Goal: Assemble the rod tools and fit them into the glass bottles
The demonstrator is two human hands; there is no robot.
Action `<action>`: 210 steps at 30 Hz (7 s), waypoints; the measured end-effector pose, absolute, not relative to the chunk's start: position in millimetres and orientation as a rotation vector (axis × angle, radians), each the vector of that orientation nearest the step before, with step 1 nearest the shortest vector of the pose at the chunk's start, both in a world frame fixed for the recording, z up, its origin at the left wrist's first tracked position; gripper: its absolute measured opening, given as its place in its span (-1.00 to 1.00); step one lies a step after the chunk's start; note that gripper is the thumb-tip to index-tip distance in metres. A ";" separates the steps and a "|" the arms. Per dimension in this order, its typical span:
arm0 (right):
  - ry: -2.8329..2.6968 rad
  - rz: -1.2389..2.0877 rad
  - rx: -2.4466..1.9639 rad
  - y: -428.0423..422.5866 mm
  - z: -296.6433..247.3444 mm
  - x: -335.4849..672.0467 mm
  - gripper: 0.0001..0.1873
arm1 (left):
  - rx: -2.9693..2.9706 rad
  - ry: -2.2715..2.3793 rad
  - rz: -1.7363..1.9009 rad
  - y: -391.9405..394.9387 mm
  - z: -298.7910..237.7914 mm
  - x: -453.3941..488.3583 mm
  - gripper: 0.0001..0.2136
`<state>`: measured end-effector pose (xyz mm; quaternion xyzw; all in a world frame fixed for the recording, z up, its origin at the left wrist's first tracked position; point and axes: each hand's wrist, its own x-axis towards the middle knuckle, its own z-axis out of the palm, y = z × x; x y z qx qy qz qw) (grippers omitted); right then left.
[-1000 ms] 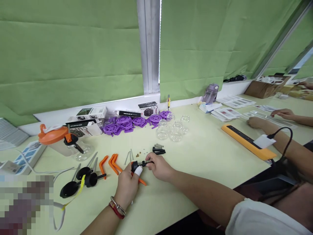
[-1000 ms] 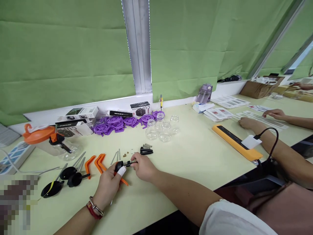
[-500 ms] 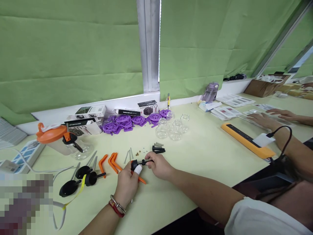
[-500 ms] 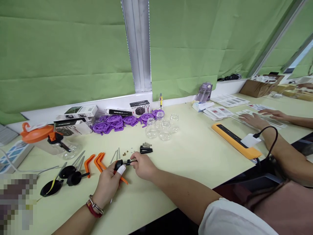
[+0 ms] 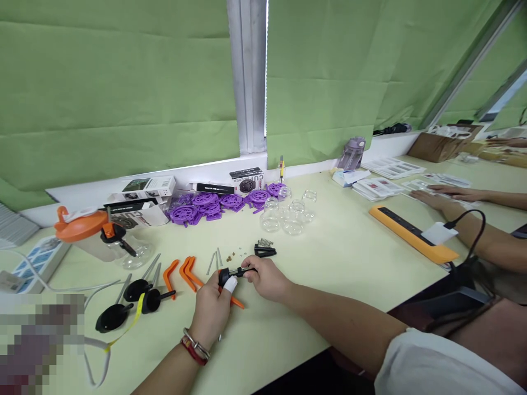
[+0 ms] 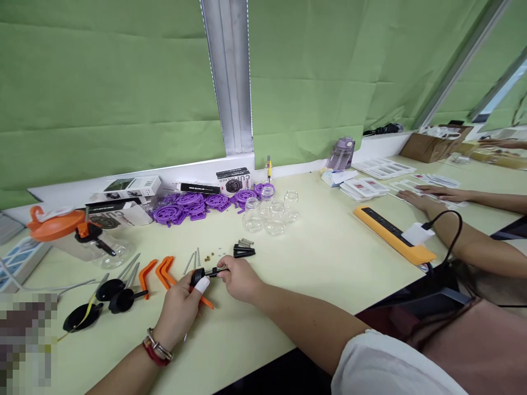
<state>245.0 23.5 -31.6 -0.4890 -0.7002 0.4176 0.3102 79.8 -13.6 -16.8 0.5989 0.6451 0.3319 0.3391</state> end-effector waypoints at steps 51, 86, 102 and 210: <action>-2.051 0.909 -1.272 3.2 -21.4 249.0 -0.90 | 1.205 1.461 0.885 -12.3 -11.9 61.5 -0.69; -2.167 0.796 -1.287 7.1 -10.4 294.2 -0.81 | 2.419 2.086 0.390 -19.0 10.7 56.3 -0.64; -1.842 1.142 -1.274 18.1 -24.0 302.6 -0.80 | 2.324 1.483 0.373 -8.6 15.8 107.9 -0.66; -1.523 0.922 -1.383 5.7 -39.5 306.1 -0.72 | 1.488 1.258 1.214 -17.8 -1.3 123.4 -0.89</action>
